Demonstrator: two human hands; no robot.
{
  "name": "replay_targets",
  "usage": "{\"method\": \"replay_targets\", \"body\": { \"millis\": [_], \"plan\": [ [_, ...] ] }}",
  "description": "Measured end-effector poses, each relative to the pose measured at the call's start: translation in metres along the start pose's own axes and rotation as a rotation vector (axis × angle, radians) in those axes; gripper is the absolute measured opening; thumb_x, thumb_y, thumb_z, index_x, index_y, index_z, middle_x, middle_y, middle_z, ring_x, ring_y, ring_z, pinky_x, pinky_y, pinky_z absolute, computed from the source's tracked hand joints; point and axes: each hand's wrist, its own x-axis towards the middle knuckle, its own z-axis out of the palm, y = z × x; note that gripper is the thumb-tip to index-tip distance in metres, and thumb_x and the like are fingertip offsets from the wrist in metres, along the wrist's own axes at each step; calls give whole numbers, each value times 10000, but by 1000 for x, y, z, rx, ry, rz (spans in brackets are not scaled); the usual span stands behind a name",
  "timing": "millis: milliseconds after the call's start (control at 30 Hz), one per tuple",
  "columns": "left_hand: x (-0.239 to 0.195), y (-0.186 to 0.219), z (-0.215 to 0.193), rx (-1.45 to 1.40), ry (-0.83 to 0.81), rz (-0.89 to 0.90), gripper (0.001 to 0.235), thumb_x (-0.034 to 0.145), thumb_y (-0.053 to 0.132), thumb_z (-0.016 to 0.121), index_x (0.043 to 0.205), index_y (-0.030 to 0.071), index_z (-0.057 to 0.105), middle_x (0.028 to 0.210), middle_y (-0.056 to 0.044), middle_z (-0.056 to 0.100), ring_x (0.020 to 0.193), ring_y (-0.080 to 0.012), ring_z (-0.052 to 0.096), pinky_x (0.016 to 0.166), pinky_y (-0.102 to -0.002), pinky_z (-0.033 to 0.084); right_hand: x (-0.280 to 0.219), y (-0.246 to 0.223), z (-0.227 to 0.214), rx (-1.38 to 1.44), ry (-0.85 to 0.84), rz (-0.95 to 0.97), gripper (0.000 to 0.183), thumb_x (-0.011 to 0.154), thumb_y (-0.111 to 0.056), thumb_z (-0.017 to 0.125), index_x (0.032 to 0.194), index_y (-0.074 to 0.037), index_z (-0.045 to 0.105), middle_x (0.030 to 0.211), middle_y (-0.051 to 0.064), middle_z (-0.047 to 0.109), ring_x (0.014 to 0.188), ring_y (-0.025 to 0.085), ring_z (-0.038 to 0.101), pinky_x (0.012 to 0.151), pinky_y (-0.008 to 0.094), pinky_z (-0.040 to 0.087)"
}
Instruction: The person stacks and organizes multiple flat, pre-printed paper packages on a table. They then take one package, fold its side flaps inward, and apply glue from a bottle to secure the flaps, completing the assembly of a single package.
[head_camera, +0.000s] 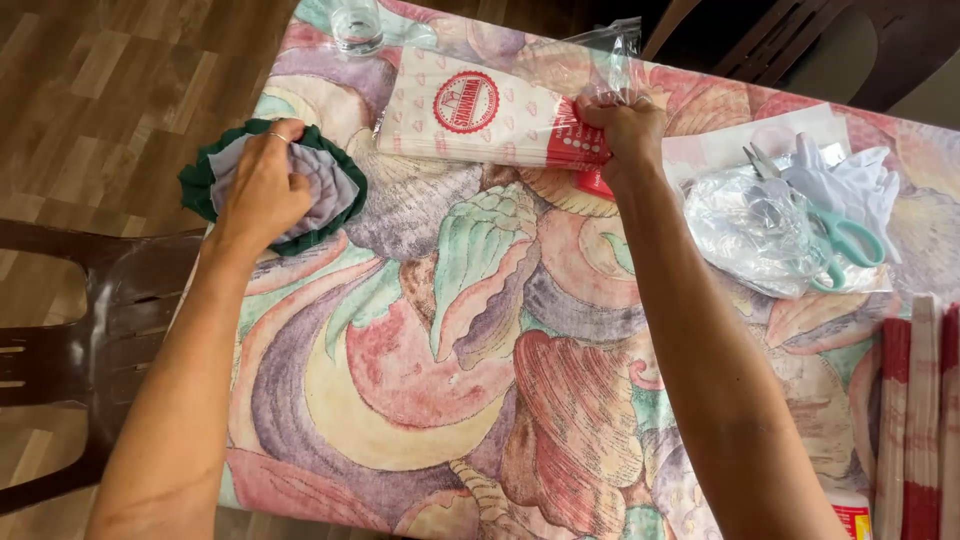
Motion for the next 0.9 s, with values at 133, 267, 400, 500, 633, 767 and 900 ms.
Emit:
{"method": "replay_targets", "body": {
  "millis": [133,267,400,500,633,767,900],
  "plan": [
    [16,40,23,271,261,252,659,723,-190,624,1355,-3,618,1420,-214,534,1355,-398,426,1113,-606,310,-4,6,11,-144,46,66,358,832,-16,864,1055,-25,583,870,118,772,725,213,788,578,303,689],
    [54,127,48,142,90,404,438,1033,170,455,1468,122,470,1570,-127,382,1472,-333,308,1217,-560,133,1,15,10,-192,2,-2,195,833,31,853,851,-25,667,797,96,752,700,213,775,569,313,670],
    [100,144,106,394,-35,567,568,1100,539,208,1636,374,121,1728,-35,133,1591,-395,91,1193,-638,-122,5,14,7,-260,22,-27,194,838,9,862,794,-49,683,742,81,744,640,189,752,532,301,626],
    [103,130,128,371,-171,481,667,1003,688,72,1612,421,125,1703,2,210,1566,-388,59,1142,-693,-147,5,14,5,-274,15,-13,203,822,-26,872,800,-72,676,767,76,739,689,195,757,538,316,625],
    [107,126,135,408,-261,425,718,960,721,-2,1612,427,54,1718,25,145,1574,-388,23,1133,-686,-180,20,6,-26,-473,-252,-137,136,950,-100,787,852,-57,704,791,62,703,646,153,708,562,274,608],
    [105,128,132,406,-262,439,690,976,701,17,1612,434,44,1716,25,161,1572,-388,29,1129,-691,-179,25,-1,-70,-997,-290,-692,210,1032,-251,670,939,-67,630,861,60,652,723,163,585,649,287,501],
    [105,130,129,397,-295,424,677,987,673,51,1616,424,43,1723,40,108,1578,-368,0,1140,-685,-175,35,27,-118,-1462,-389,-1113,292,974,-152,698,1238,-33,660,1132,150,717,1100,343,603,1022,495,419]
  ]
}}
